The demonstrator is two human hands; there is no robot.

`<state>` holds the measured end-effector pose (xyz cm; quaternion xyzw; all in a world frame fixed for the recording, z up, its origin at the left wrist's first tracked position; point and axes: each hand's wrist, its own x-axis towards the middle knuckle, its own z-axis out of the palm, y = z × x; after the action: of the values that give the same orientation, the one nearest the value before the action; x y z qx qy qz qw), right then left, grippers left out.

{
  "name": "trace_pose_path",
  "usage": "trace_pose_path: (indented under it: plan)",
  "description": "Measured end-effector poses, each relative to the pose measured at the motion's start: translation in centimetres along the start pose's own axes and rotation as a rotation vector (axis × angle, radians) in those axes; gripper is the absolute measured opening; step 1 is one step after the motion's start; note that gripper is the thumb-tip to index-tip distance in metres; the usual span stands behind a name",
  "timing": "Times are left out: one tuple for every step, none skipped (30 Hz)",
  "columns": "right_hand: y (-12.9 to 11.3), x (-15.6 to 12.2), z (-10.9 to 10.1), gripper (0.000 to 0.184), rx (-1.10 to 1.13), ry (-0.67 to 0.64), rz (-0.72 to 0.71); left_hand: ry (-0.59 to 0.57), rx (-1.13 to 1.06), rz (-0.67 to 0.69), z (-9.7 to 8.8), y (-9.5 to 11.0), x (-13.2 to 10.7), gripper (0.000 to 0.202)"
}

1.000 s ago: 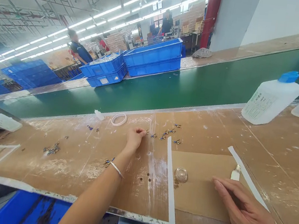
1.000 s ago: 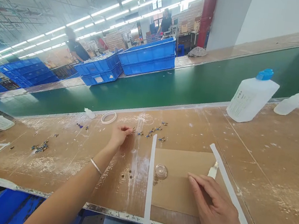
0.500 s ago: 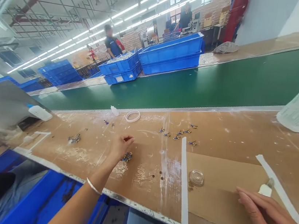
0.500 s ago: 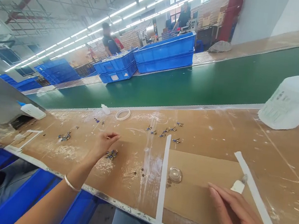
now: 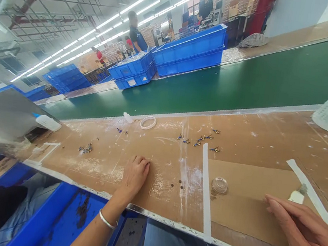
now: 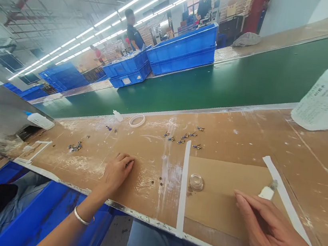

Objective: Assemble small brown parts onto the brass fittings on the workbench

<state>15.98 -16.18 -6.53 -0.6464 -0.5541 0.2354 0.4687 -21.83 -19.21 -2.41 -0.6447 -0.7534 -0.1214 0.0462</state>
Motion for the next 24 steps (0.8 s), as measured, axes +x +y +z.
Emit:
trace_pose_path:
  plan:
    - [-0.9,-0.2,-0.2,0.03,0.026,0.014,0.04,0.0,0.02,0.015,0.0,0.1,0.1,0.019]
    - [-1.7,-0.4,-0.3,0.03,0.047,0.011,0.071,0.001,0.038,0.027,0.0,0.2,0.1,0.019]
    - [-2.4,-0.5,-0.5,0.03,0.057,0.025,0.086,0.003,0.054,0.036,-0.1,0.3,0.2,0.02]
    - [-2.7,-0.5,-0.6,0.03,0.062,0.034,0.094,0.006,0.066,0.043,-0.1,0.3,0.2,0.02]
    - [-2.9,-0.4,-0.7,0.03,0.062,0.031,0.087,0.009,0.075,0.047,-0.2,0.4,0.2,0.02]
    - [-2.9,-0.4,-0.7,0.03,0.061,0.022,0.072,0.014,0.08,0.048,-0.2,0.4,0.2,0.02]
    - [-2.8,-0.3,-0.8,0.03,0.062,0.007,0.054,0.018,0.079,0.047,-0.2,0.4,0.1,0.021]
    - [-2.7,-0.2,-0.8,0.03,0.068,-0.011,0.032,0.023,0.073,0.045,-0.1,0.4,0.1,0.02]
    - [-2.5,-0.1,-0.8,0.03,0.076,-0.022,0.009,0.027,0.06,0.042,0.1,0.4,0.0,0.02]
    - [-2.4,0.0,-0.8,0.029,0.084,-0.028,-0.006,0.033,0.043,0.037,0.3,0.4,-0.1,0.02]
    - [-2.3,0.0,-0.8,0.028,0.092,-0.032,-0.012,0.041,0.021,0.03,0.5,0.4,-0.1,0.02]
    - [-2.2,0.1,-0.9,0.027,0.102,-0.032,-0.015,0.054,-0.004,0.02,0.6,0.5,-0.2,0.019]
    - [-2.2,0.1,-0.9,0.026,0.112,-0.032,-0.014,0.07,-0.032,0.006,0.7,0.7,-0.2,0.018]
    - [-2.2,0.1,-0.9,0.026,0.12,-0.039,-0.013,0.088,-0.058,-0.008,0.7,0.9,-0.2,0.018]
    - [-2.2,0.1,-0.9,0.026,0.126,-0.049,-0.014,0.105,-0.076,-0.018,0.5,1.3,-0.3,0.018]
    - [-2.1,0.2,-0.8,0.027,0.127,-0.054,-0.022,0.118,-0.117,-0.031,0.3,1.7,-0.3,0.018]
    - [-1.9,0.2,-0.8,0.029,0.124,-0.057,-0.034,0.128,-0.2,-0.053,-0.1,2.3,-0.3,0.018]
    - [-1.8,0.3,-0.7,0.03,0.117,-0.056,-0.049,0.129,-0.327,-0.087,-0.5,3.0,-0.3,0.018]
    - [-1.6,0.4,-0.6,0.03,0.11,-0.058,-0.063,0.119,-0.49,-0.13,-0.9,3.8,-0.3,0.018]
    - [-1.5,0.5,-0.6,0.03,0.107,-0.054,-0.076,0.098,-0.67,-0.178,-1.3,4.7,-0.3,0.019]
    - [-1.4,0.6,-0.5,0.028,0.11,-0.05,-0.086,0.068,-0.841,-0.225,-1.7,5.5,-0.3,0.02]
    - [-1.3,0.7,-0.5,0.027,0.117,-0.054,-0.097,0.035,-0.976,-0.267,-2.0,6.3,-0.2,0.021]
    - [-1.3,0.7,-0.5,0.026,0.13,-0.057,-0.109,0.006,-1.063,-0.301,-2.3,7.1,-0.2,0.022]
    - [-1.4,0.8,-0.5,0.025,0.145,-0.058,-0.122,-0.017,-1.129,-0.338,-2.4,7.8,-0.2,0.023]
